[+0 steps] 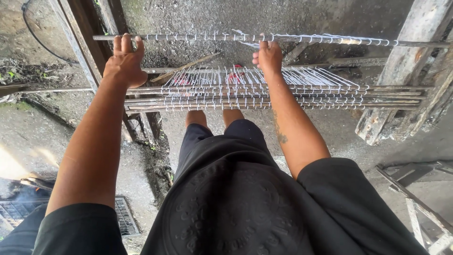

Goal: Manually weaving wire mesh by pulling and interlocking wire strands on a wooden frame.

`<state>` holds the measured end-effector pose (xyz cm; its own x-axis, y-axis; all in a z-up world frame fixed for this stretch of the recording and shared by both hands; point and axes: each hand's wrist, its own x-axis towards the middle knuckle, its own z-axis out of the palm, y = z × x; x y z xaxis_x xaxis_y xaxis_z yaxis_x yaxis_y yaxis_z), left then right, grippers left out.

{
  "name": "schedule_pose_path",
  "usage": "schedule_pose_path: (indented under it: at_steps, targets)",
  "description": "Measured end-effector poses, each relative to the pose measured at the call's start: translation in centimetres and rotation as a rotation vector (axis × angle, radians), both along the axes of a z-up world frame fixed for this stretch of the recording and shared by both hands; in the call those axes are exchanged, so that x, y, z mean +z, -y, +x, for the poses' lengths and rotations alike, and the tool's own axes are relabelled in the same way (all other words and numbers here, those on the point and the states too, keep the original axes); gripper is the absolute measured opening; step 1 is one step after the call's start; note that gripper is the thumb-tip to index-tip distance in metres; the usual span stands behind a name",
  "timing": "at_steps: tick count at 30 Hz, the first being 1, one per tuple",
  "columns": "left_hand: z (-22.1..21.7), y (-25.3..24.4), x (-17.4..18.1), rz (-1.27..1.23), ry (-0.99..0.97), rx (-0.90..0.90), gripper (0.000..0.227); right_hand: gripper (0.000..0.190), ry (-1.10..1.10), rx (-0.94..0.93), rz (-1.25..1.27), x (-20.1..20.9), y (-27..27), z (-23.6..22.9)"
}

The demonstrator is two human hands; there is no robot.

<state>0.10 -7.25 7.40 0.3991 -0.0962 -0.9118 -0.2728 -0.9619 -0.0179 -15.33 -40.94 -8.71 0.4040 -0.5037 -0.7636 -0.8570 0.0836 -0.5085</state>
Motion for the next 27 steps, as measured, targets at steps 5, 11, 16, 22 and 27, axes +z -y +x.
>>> schedule_pose_path:
  at_steps: [5, 11, 16, 22, 27]
  targets:
    - [0.2, 0.1, 0.3, -0.028, 0.033, -0.004, 0.105, 0.051, -0.021, -0.129, -0.106, 3.6, 3.3, -2.0]
    - [0.1, 0.2, 0.3, -0.007, 0.012, -0.027, 0.102, 0.031, 0.257, -0.38, 0.11, 4.1, 7.2, -2.7]
    - [0.1, 0.2, 0.5, -0.01, 0.004, -0.004, 0.103, 0.026, 0.208, -0.049, -0.047, 0.5, 6.1, -4.0]
    - [0.2, 0.2, -0.1, -0.044, 0.033, -0.031, 0.099, 0.015, 0.177, 0.014, -0.142, 0.4, 3.8, -2.6]
    - [0.2, 0.3, 0.0, -0.003, 0.006, -0.027, 0.1, 0.027, 0.15, -0.023, -0.296, -4.0, 4.8, -3.6]
